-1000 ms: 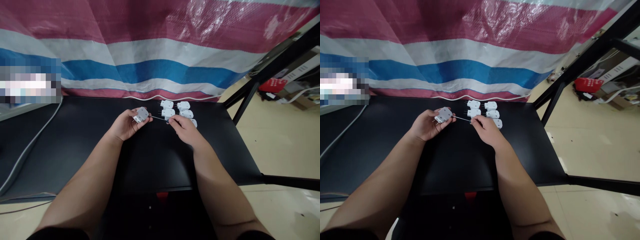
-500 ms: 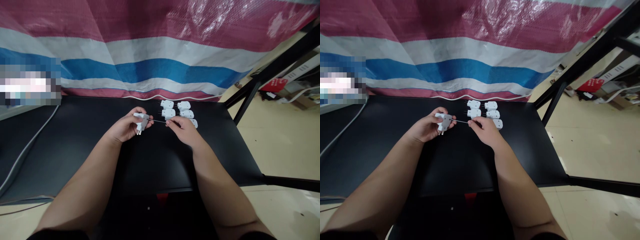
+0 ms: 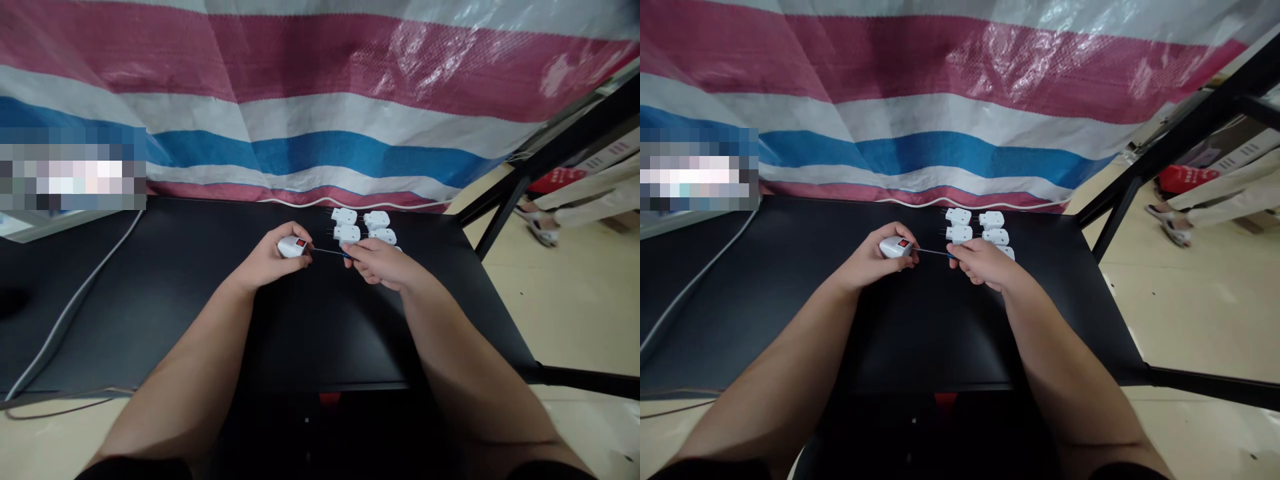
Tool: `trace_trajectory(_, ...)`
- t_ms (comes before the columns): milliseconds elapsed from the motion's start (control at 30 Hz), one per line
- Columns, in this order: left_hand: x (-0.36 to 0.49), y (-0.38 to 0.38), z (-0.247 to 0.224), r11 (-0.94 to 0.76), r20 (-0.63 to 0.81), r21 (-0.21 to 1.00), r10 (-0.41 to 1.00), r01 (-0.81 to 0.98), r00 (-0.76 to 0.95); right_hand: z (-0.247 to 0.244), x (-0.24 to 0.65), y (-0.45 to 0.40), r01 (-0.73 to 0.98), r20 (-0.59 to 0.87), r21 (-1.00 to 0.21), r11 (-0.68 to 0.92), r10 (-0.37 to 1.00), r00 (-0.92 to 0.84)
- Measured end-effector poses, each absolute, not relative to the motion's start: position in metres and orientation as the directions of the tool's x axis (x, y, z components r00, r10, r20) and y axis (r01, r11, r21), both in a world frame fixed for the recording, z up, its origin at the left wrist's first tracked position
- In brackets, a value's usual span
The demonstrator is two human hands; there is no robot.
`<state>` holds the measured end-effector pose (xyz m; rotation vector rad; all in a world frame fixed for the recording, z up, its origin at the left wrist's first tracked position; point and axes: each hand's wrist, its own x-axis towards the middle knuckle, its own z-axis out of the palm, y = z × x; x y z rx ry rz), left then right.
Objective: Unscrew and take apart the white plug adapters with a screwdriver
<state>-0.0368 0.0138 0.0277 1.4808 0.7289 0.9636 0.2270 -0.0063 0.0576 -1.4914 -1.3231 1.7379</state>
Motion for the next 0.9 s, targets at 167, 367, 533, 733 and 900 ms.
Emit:
trace_trajectory(167,-0.025,0.007,0.029,-0.289,0.261,0.957,0.900,0.029,0.350,0.052,0.229,-0.006,0.157,-0.335,-0.941,-0.301,0.894,-0.296)
trace_trajectory(367,-0.022,0.003,0.034,-0.186,0.184,0.982,0.896,-0.036,0.403,0.039,0.237,-0.020,0.259,-0.128,-0.964,-0.057,0.955,-0.267)
trace_trajectory(533,-0.022,0.005,0.036,0.079,-0.006,0.985,0.903,-0.152,0.430,0.046,0.238,-0.025,0.427,0.156,-0.868,0.252,0.957,-0.246)
trace_trajectory(733,-0.024,0.008,0.036,0.275,-0.138,0.931,0.874,-0.240,0.466,0.044,0.236,-0.026,0.474,0.416,-0.713,0.516,0.856,-0.307)
trace_trajectory(900,-0.024,0.008,0.035,0.143,-0.048,0.973,0.893,-0.183,0.447,0.047,0.227,-0.031,0.572,0.241,-0.764,0.299,0.954,-0.177)
